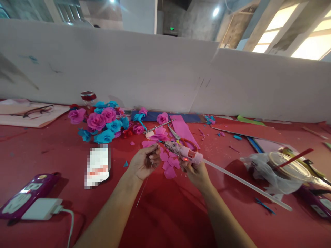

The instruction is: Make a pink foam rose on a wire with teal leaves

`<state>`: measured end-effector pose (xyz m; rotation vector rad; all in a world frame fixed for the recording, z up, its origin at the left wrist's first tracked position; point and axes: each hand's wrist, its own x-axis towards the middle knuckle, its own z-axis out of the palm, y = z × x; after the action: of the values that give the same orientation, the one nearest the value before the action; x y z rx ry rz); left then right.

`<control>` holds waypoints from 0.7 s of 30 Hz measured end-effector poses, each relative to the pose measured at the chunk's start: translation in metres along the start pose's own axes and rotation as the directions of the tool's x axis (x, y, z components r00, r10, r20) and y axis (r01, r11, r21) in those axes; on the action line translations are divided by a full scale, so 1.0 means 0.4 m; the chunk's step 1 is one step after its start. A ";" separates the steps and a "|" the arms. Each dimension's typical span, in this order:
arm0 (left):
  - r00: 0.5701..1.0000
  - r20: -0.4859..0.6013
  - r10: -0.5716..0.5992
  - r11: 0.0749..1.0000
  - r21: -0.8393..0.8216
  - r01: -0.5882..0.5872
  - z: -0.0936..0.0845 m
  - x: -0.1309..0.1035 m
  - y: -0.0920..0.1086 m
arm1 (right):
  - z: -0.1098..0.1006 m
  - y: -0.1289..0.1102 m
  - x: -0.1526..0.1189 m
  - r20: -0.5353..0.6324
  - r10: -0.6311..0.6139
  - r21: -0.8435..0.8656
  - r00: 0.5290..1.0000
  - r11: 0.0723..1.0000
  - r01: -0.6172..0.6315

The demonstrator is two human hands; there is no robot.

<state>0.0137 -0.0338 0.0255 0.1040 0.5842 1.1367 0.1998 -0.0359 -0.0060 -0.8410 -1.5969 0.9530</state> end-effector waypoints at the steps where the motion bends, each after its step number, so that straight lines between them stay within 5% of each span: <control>1: 1.000 -0.001 0.003 1.000 0.000 -0.003 0.001 0.000 0.000 | 0.000 -0.001 0.000 0.005 -0.002 -0.014 1.000 1.000 0.002; 21: 1.000 -0.003 -0.010 1.000 -0.030 0.010 0.003 -0.005 0.007 | -0.004 0.012 -0.003 -0.002 0.043 0.030 0.999 0.999 -0.043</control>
<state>0.0112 -0.0340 0.0282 0.0736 0.5695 1.1357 0.2020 -0.0345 -0.0107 -0.8586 -1.5646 1.0032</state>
